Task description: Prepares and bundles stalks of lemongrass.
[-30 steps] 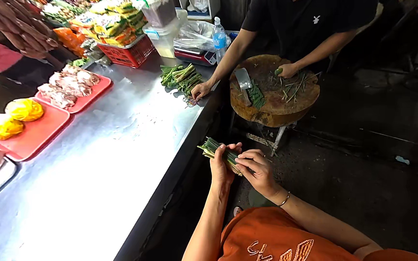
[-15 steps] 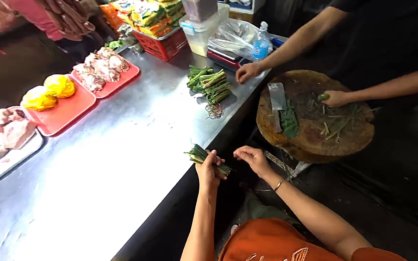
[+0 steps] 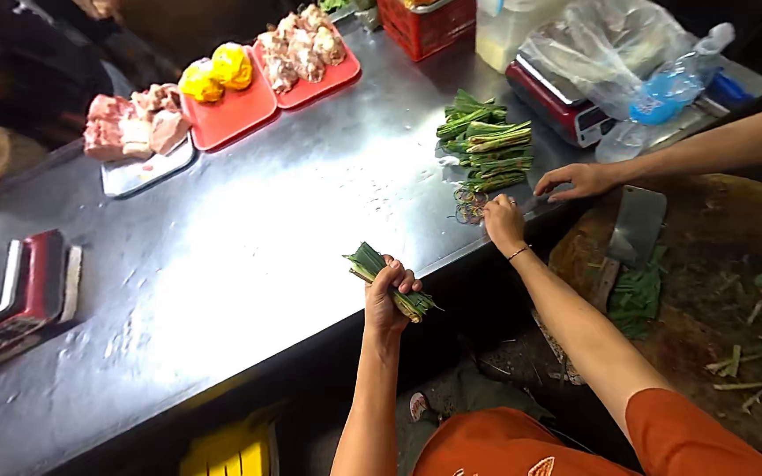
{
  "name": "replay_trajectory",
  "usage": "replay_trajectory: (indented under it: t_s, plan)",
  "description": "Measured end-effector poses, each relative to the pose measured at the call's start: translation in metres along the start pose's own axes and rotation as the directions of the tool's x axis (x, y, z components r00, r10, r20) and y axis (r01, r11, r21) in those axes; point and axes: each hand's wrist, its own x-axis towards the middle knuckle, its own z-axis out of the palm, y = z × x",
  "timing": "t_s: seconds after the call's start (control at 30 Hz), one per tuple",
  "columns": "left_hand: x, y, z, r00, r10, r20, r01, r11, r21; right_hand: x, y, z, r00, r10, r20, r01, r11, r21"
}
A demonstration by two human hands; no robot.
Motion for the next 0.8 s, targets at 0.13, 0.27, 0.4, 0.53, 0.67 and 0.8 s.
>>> replay_trajectory:
  t_s: [0.13,0.27,0.4,0.53,0.67,0.8]
  plan:
    - [-0.003,0.004,-0.011,1.0,-0.022,-0.023,0.023,0.999,0.043,-0.007,-0.023,-0.025,0.996,0.001,-0.084,0.023,0.958,0.285]
    - [-0.013,0.01,-0.018,0.997,0.08,-0.004,-0.064,0.823,0.564,-0.046,-0.073,-0.048,0.999,0.002,0.048,-0.038,0.647,0.762]
    - [-0.033,0.022,-0.03,0.993,0.099,0.057,-0.092,0.4,0.912,-0.082,-0.112,-0.058,0.986,-0.052,0.161,-0.132,0.354,0.926]
    - [-0.061,0.043,-0.03,0.989,0.086,0.117,-0.125,0.086,0.988,-0.113,-0.142,-0.073,0.939,-0.225,0.26,-0.25,0.073,0.965]
    - [-0.093,0.064,-0.036,0.976,0.089,0.198,-0.191,-0.082,0.978,-0.146,-0.173,-0.092,0.923,-0.364,0.123,-0.113,0.048,0.992]
    - [-0.125,0.089,-0.04,0.993,-0.04,0.115,-0.122,-0.366,0.923,-0.169,-0.21,-0.114,0.793,-0.598,0.112,0.174,0.399,0.9]
